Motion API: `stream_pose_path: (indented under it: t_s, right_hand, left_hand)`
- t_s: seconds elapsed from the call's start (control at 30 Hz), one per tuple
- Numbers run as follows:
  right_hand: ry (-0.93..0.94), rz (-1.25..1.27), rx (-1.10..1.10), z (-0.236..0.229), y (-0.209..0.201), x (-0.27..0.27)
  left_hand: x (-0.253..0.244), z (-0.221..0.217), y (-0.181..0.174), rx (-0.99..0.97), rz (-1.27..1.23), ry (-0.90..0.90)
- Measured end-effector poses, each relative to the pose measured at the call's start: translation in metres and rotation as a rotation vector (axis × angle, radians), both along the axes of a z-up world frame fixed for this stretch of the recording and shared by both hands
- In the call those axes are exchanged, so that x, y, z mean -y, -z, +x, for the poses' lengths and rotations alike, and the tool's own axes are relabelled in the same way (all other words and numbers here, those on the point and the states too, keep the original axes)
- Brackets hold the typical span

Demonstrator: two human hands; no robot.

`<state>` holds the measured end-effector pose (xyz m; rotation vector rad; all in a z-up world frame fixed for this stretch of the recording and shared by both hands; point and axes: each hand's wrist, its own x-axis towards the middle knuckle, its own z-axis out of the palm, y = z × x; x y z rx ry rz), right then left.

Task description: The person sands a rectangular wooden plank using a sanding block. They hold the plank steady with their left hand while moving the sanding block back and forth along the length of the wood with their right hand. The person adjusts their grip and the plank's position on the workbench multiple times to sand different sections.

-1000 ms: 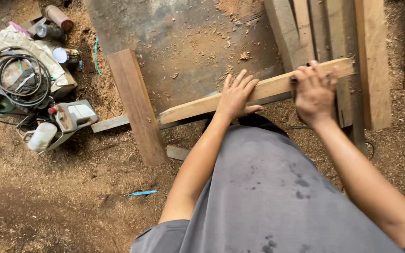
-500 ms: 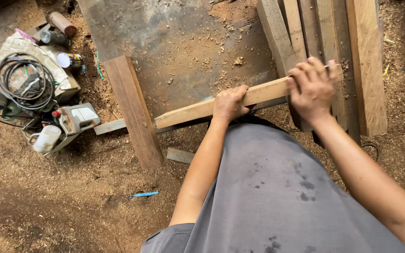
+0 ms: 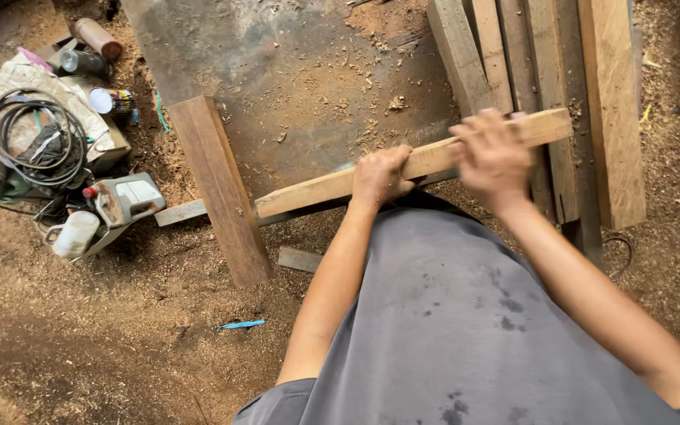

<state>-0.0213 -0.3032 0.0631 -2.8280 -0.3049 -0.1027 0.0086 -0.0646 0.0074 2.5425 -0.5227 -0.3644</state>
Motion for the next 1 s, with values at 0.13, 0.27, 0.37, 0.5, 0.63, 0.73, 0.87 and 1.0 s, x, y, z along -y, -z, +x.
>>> stream_pose_path:
  t_s: [0.13,0.27,0.37,0.5,0.63,0.73,0.87,1.0]
  right_hand:
    - [-0.186,-0.118,0.09,0.001,-0.002,-0.007]
    - [-0.077,-0.174,0.049,0.016,-0.013,0.052]
    - [0.0,-0.114,0.103,0.015,-0.012,0.037]
    - [-0.167,0.022,0.091,0.012,-0.004,-0.03]
    - [-0.066,0.141,-0.024,0.031,-0.02,0.01]
    - [0.087,-0.202,0.124,0.033,-0.024,0.039]
    - [-0.107,0.033,0.046,0.027,0.005,-0.021]
    - [-0.22,0.01,0.037,0.03,0.007,-0.022]
  left_hand:
    - [0.0,0.002,0.001,0.018,-0.025,0.012]
    - [0.001,0.004,-0.002,-0.002,-0.034,0.002]
    - [0.0,0.013,-0.006,-0.044,-0.029,0.005]
    - [-0.003,0.018,-0.004,-0.072,-0.048,0.013]
    - [-0.005,0.022,0.001,-0.052,-0.059,0.028]
    - [-0.006,0.02,0.004,-0.092,-0.048,0.013]
    - [-0.004,0.026,0.006,-0.123,-0.057,0.023]
    - [-0.007,0.034,0.005,-0.142,-0.034,0.019]
